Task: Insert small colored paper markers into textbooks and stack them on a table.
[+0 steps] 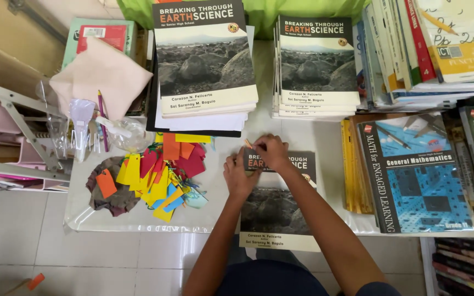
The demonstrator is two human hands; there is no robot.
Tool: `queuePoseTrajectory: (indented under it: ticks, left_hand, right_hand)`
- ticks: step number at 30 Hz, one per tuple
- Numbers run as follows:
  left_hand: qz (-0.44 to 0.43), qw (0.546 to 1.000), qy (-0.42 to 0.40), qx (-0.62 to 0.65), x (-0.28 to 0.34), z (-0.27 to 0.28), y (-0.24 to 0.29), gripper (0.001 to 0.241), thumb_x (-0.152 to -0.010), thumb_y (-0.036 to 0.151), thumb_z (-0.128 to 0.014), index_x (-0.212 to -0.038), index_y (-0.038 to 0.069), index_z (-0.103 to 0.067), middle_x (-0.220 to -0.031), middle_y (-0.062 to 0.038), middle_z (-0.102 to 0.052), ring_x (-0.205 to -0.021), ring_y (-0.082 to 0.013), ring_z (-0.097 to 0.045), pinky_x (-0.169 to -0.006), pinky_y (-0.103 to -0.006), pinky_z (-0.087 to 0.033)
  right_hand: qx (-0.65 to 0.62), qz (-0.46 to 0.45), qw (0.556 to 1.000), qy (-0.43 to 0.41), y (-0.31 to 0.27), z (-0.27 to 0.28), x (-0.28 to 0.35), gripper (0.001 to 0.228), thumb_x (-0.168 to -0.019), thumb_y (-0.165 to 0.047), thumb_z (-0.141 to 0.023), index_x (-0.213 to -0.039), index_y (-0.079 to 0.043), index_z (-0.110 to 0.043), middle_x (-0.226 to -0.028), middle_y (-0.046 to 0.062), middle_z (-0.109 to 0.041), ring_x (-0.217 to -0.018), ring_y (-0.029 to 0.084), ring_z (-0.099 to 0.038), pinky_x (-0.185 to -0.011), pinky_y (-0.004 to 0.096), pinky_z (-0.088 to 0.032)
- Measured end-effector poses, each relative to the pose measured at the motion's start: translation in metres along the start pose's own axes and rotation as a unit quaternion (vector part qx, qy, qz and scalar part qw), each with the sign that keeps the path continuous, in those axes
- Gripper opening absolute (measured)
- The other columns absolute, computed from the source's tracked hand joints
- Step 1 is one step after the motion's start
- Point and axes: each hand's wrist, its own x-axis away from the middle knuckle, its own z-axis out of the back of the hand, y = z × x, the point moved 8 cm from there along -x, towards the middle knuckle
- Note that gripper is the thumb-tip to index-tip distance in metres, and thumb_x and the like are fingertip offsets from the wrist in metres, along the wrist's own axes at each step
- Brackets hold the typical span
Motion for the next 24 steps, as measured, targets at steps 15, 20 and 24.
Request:
queuePoseTrajectory:
  ticks: [15, 20, 24]
  left_hand:
    - [0.042, 0.981, -0.056, 0.18, -0.002, -0.027, -0.037, 0.075, -0.072, 0.011, -0.087, -0.139, 0.009, -0.056, -0.124, -0.012, -0.059, -0.113, -0.031, -0.064, -0.098, -0.0416, -0.054]
    - [0.025, 0.888, -0.202, 0.412, 0.01, 0.003, 0.012, 0.093, -0.072, -0.005, -0.079, -0.154, 0.013, -0.039, -0.138, -0.012, -0.057, -0.117, -0.0221, -0.065, -0.096, -0.0339, -0.055]
    - [0.077, 0.805, -0.265, 0.526, 0.036, -0.029, 0.008, 0.109, -0.071, -0.009, -0.075, -0.161, 0.018, -0.02, -0.144, -0.011, -0.055, -0.12, -0.0212, -0.061, -0.096, -0.0346, -0.054]
  right_hand:
    - [-0.055, -0.015, 0.998, 0.039, 0.002, 0.005, 0.0, 0.01, -0.087, -0.023, -0.076, -0.093, -0.014, -0.077, -0.096, 0.004, -0.076, -0.089, 0.022, -0.07, -0.085, 0.044, -0.038]
    - [-0.251, 0.005, 0.966, 0.067, 0.024, 0.016, 0.005, 0.02, -0.09, -0.019, -0.076, -0.105, -0.006, -0.073, -0.096, 0.009, -0.075, -0.086, 0.018, -0.072, -0.08, 0.03, -0.057]
    - [-0.298, 0.006, 0.95, 0.095, 0.033, 0.023, 0.017, 0.024, -0.096, -0.021, -0.072, -0.11, -0.001, -0.07, -0.091, 0.012, -0.075, -0.083, 0.019, -0.07, -0.077, 0.031, -0.056]
